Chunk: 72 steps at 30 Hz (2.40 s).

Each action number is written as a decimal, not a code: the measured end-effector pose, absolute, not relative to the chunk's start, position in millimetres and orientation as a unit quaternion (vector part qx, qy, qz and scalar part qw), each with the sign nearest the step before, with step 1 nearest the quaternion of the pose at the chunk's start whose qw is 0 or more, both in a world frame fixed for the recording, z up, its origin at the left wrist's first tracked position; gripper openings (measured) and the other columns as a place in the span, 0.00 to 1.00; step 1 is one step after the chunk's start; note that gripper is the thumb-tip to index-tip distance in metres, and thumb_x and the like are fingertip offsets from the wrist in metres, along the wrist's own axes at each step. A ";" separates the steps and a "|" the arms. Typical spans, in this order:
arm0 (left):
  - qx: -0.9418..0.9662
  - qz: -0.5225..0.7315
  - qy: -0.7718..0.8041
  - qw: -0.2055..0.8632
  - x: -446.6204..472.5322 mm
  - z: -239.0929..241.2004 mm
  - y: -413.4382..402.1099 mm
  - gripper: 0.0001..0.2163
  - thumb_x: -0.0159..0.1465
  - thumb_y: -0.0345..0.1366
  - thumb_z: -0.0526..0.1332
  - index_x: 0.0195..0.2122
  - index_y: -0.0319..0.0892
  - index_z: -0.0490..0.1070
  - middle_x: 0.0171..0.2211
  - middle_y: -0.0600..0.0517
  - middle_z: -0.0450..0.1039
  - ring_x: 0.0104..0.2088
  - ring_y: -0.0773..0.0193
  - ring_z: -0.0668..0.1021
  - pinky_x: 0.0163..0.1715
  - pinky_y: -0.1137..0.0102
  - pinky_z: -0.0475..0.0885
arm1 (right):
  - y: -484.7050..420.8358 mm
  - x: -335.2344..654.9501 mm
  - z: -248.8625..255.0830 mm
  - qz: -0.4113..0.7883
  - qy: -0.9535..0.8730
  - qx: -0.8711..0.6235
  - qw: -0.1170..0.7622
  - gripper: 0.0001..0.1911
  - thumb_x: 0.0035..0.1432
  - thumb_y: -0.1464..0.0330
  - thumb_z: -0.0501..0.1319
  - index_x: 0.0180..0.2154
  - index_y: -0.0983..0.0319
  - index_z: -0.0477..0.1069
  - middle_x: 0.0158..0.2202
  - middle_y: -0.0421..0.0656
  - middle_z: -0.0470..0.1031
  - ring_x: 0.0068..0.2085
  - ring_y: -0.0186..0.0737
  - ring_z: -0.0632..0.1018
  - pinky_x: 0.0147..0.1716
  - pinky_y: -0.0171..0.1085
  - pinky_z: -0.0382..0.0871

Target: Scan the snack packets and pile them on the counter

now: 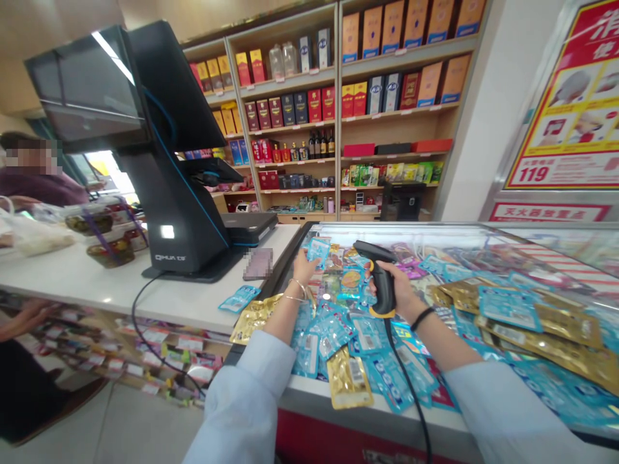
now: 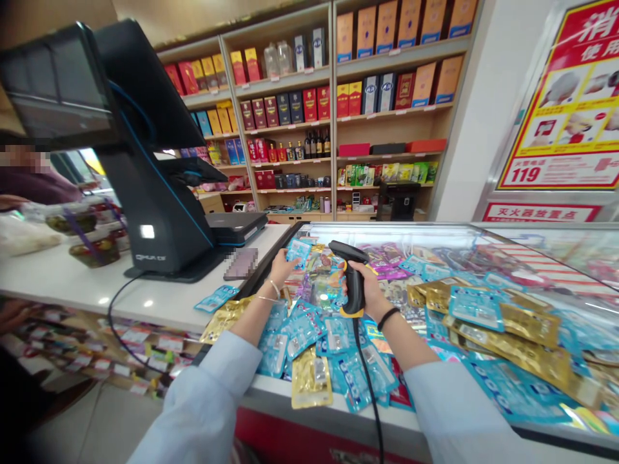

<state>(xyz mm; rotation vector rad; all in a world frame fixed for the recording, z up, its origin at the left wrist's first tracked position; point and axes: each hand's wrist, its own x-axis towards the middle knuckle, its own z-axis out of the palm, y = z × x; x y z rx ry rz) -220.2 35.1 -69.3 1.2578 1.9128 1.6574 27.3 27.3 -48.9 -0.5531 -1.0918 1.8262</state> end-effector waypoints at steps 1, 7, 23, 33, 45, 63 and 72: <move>0.435 0.573 0.682 0.126 -222.7 -67.5 34.3 0.11 0.54 0.30 0.67 0.36 0.41 0.68 0.34 0.50 0.76 0.38 0.60 0.78 0.43 0.68 0.71 | 26.3 27.2 -48.3 0.739 -0.452 -0.220 0.450 0.11 0.48 0.61 0.64 0.29 0.62 0.72 0.22 0.41 0.74 0.16 0.33 0.69 0.14 0.33 0.65; 0.436 0.561 0.704 0.024 -231.8 -61.9 30.7 0.05 0.60 0.29 0.60 0.37 0.42 0.70 0.36 0.49 0.78 0.39 0.60 0.79 0.43 0.70 0.70 | 20.3 27.5 -47.0 0.721 -0.523 -0.210 0.403 0.13 0.49 0.57 0.64 0.27 0.62 0.72 0.17 0.41 0.72 0.16 0.34 0.69 0.15 0.33 0.63; 0.479 0.532 0.698 0.002 -222.2 -58.8 27.4 0.09 0.59 0.30 0.59 0.41 0.40 0.72 0.36 0.48 0.78 0.38 0.59 0.79 0.43 0.68 0.70 | 20.7 29.5 -45.3 0.736 -0.505 -0.179 0.414 0.14 0.47 0.57 0.65 0.28 0.62 0.72 0.21 0.39 0.74 0.15 0.32 0.69 0.13 0.32 0.64; 0.471 0.525 0.705 0.075 -222.5 -61.9 32.0 0.06 0.55 0.32 0.61 0.34 0.40 0.74 0.30 0.50 0.78 0.34 0.59 0.79 0.41 0.68 0.72 | 31.1 40.1 -42.4 0.760 -0.466 -0.129 0.435 0.12 0.49 0.59 0.63 0.30 0.61 0.72 0.25 0.40 0.73 0.17 0.31 0.68 0.14 0.32 0.64; 0.422 0.608 0.627 0.244 -221.9 -39.7 16.8 0.28 0.55 0.26 0.63 0.57 0.38 0.57 0.46 0.42 0.74 0.31 0.64 0.80 0.28 0.67 0.79 | 23.3 80.5 -13.5 0.725 -0.488 -0.137 0.466 0.14 0.52 0.58 0.63 0.33 0.62 0.73 0.22 0.40 0.72 0.16 0.33 0.68 0.13 0.33 0.63; 0.669 0.477 0.489 0.294 29.2 18.7 -0.7 0.37 0.53 0.25 0.63 0.65 0.45 0.55 0.44 0.48 0.76 0.28 0.66 0.79 0.28 0.69 0.79 | 2.0 319.2 -19.3 0.538 -0.342 -0.197 0.745 0.13 0.48 0.59 0.63 0.34 0.60 0.71 0.24 0.38 0.72 0.18 0.31 0.68 0.14 0.31 0.64; 0.685 0.493 0.494 0.211 112.8 -24.7 39.3 0.34 0.53 0.27 0.64 0.63 0.39 0.61 0.59 0.41 0.70 0.58 0.51 0.73 0.59 0.58 0.67 | -21.0 395.6 -84.4 0.508 -0.230 -0.248 0.792 0.15 0.45 0.58 0.64 0.32 0.60 0.69 0.24 0.38 0.70 0.18 0.31 0.68 0.14 0.31 0.65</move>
